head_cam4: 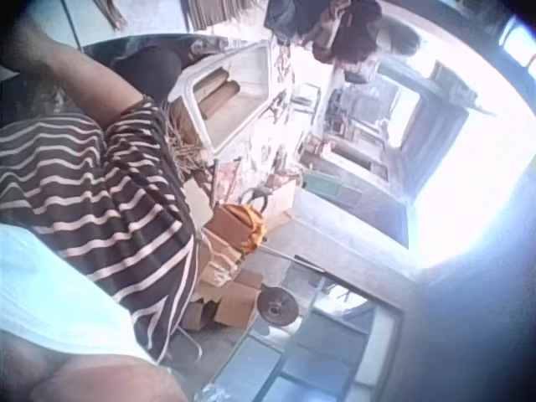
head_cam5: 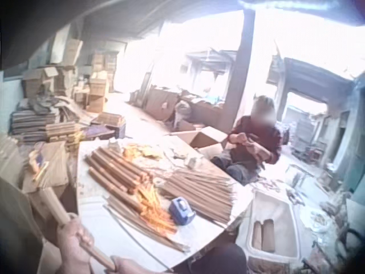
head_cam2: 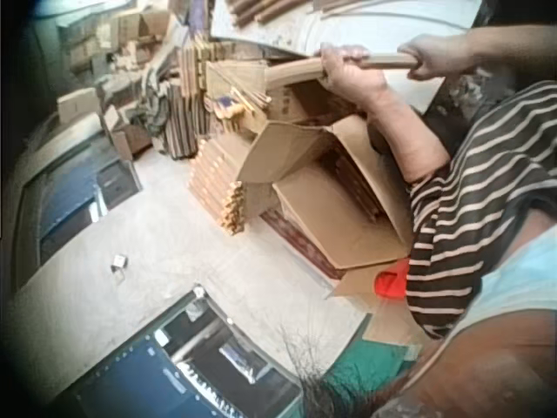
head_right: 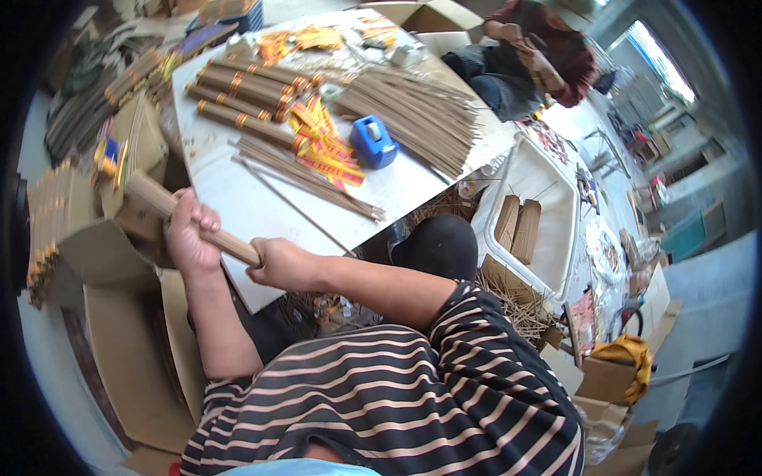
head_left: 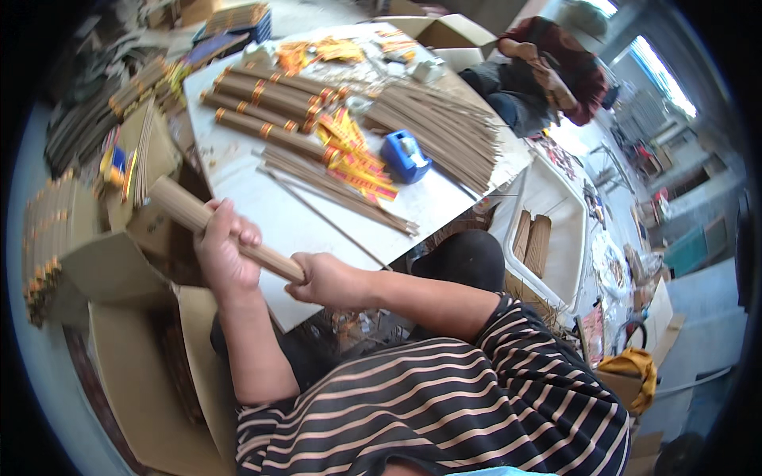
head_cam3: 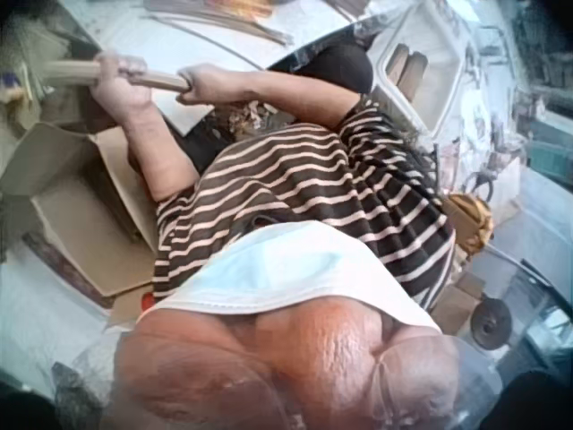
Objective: The person gathers thin wooden sticks into bundles, aligns them, and wraps a small red and yellow paper label around the middle to secure them. Finished bundles are placed on the table.
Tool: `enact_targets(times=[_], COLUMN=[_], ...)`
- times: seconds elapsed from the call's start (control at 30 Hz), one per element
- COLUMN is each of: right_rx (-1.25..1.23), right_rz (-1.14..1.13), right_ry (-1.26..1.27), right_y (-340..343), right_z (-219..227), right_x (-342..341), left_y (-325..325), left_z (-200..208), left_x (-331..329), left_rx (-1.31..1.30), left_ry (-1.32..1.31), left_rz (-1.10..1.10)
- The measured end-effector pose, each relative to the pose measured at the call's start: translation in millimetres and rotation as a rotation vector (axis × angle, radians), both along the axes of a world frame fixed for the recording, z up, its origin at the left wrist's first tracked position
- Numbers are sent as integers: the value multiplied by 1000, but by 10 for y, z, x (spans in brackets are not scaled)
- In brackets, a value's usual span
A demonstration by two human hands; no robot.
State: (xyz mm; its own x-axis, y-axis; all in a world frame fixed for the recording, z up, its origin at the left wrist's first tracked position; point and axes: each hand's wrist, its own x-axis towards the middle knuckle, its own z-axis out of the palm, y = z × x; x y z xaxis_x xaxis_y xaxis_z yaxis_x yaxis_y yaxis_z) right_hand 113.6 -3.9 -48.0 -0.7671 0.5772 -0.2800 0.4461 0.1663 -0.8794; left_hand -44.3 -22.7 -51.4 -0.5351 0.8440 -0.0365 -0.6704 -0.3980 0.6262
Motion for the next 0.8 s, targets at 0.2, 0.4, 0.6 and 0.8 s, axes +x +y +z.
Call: enact_targets(times=[0.2,0.4,0.6,0.8], right_rx=[210,49,108,9], right_rz=[-40,-73,63,-46], right_ry=[437,531,644,202], right_y=[196,476,497,269], right_z=[56,-362,-535,-167], right_x=[-43,-56,-174,-104], left_y=[-93,204,227,101], left_z=[937,418,350,500], left_x=[533,627,585,360], left_rx=[216,-18,-77,-34], left_ry=[583,764,901,482], left_rz=[110,-3,140,14])
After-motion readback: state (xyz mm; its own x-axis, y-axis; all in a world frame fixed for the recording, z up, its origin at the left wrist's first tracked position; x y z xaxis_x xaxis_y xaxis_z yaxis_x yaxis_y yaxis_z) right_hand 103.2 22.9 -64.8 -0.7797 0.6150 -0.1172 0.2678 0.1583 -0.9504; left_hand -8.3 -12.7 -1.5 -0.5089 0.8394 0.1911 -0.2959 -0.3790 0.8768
